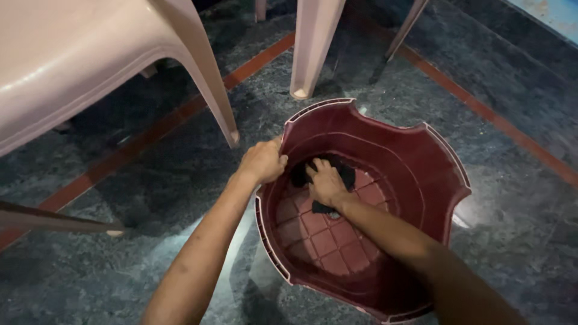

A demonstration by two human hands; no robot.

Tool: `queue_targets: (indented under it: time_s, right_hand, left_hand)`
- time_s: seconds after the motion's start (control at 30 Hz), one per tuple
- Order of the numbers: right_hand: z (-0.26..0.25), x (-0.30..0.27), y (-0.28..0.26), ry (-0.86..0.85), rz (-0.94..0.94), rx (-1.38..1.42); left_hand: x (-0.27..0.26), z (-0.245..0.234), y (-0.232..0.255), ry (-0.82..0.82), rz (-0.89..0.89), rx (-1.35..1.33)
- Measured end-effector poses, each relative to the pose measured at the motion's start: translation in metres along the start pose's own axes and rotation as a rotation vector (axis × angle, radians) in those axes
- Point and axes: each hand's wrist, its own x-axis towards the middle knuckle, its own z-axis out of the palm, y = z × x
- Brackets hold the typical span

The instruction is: The person wrings out a dark cloth in a red bucket, then wipes the seat, legs, and backrest of a beige plastic chair with the damp cloth. The person moves the chair slightly to reach different areas and continues wiping until the end of the clip.

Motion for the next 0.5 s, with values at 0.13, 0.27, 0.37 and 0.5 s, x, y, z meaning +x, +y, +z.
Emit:
queue_targets:
  time_s: [0.13,0.27,0.37,0.5]
  right_hand:
    - [-0.012,0.005,0.012,-0.132,-0.056,0.055]
    - [-0.021,0.001,0.032,-0.274,-0.146,0.084]
    - [-0.020,0.001,0.031,-0.352,-0.141,0.008]
    - [0.000,0.009,0.035,-0.149,-0.300,-0.257]
  left_hand:
    - [0.000,-0.002,0.008,0.057,-0.029,-0.033]
    - [-0.001,-0.001,0.008,0.062,-0.045,-0.045]
    - [0.002,-0.002,0.006,0.019,-0.043,0.010]
    - [0.004,-0.002,0.004,-0.007,-0.008,0.004]
